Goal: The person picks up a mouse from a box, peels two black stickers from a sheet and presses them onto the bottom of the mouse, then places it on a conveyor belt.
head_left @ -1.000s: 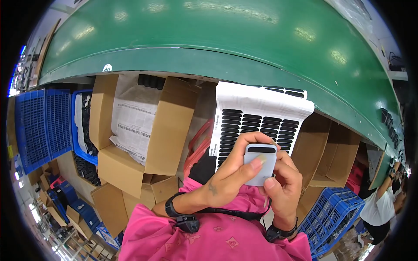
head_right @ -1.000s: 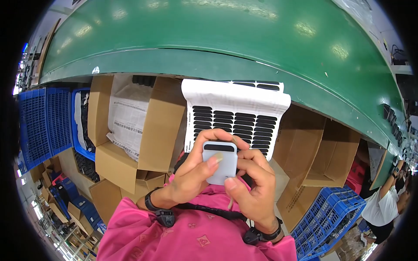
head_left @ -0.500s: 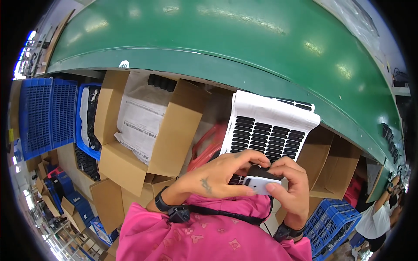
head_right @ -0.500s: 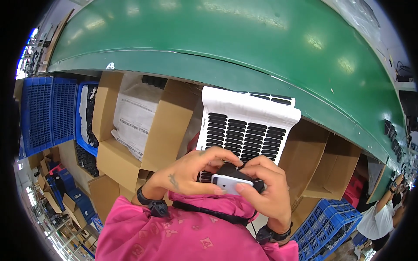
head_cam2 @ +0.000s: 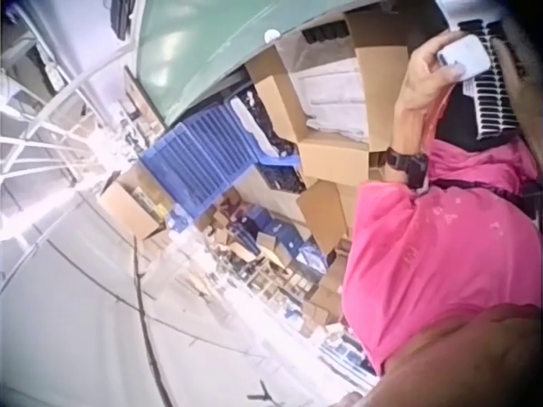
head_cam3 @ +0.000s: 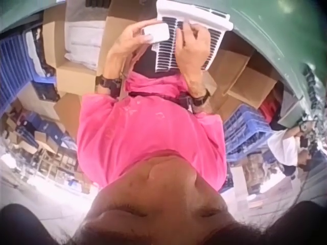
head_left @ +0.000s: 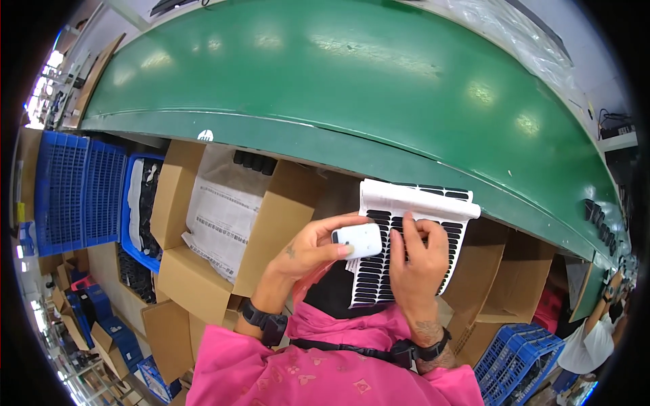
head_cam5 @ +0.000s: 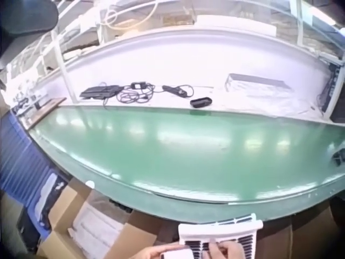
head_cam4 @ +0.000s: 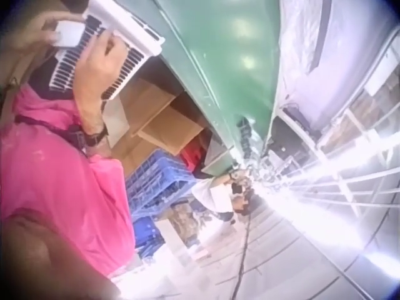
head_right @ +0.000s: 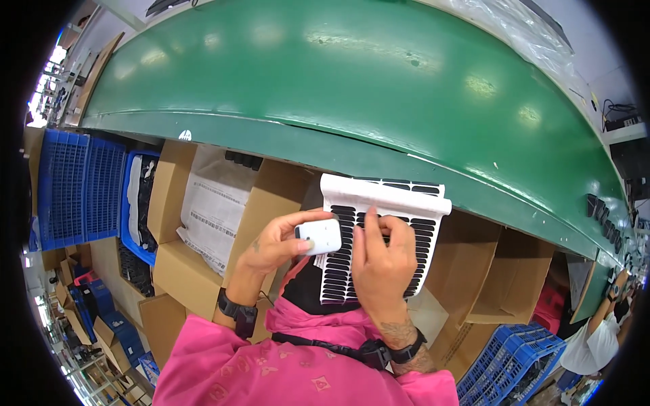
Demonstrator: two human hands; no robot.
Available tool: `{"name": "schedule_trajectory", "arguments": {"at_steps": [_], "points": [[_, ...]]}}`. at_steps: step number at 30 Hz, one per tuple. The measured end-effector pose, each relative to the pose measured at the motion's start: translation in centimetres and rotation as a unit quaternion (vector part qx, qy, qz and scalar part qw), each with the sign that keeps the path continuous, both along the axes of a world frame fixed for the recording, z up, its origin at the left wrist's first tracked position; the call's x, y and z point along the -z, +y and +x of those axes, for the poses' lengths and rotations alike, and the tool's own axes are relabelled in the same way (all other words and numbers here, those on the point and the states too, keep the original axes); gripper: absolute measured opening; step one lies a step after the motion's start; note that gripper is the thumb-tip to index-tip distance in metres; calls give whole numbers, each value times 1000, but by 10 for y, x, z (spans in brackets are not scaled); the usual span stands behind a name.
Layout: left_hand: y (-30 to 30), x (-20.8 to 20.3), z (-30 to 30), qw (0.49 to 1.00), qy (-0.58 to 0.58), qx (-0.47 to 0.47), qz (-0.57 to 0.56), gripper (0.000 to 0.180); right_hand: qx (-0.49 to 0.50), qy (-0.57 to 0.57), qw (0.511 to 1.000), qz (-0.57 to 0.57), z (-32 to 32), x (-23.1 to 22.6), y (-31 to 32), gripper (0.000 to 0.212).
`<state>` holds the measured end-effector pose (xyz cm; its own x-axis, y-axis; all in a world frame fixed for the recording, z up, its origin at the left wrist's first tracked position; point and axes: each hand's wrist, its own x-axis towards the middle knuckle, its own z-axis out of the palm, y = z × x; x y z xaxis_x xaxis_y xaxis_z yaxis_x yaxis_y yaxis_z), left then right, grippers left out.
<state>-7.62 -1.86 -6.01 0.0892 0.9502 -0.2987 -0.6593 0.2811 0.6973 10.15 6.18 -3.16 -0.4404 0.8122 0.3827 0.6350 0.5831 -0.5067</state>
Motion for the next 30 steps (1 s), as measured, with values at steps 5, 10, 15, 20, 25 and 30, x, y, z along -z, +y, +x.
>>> {"name": "schedule_trajectory", "arguments": {"at_steps": [5, 10, 15, 20, 25, 30], "points": [[-1, 6, -6, 1000, 15, -1, 25, 64, 9, -47, 999, 18, -21, 8, -6, 34], [-8, -4, -7, 1000, -5, 6, 29, 64, 16, -41, 999, 12, -29, 2, -13, 31], [-9, 27, 6, 995, -81, 6, 53, 63, 67, 7, 998, -18, -26, 17, -16, 18], [-17, 9, 5, 995, -11, -32, 91, 66, 38, 62, 997, -30, -32, 16, -15, 11], [-34, 2, -4, 971, -198, -86, 100, 78, -26, 47, 998, -33, -23, -6, -10, 8], [-48, -15, -12, 965, -202, -111, 122, 80, -88, 77, 988, -102, -12, -23, -11, 7]]}}
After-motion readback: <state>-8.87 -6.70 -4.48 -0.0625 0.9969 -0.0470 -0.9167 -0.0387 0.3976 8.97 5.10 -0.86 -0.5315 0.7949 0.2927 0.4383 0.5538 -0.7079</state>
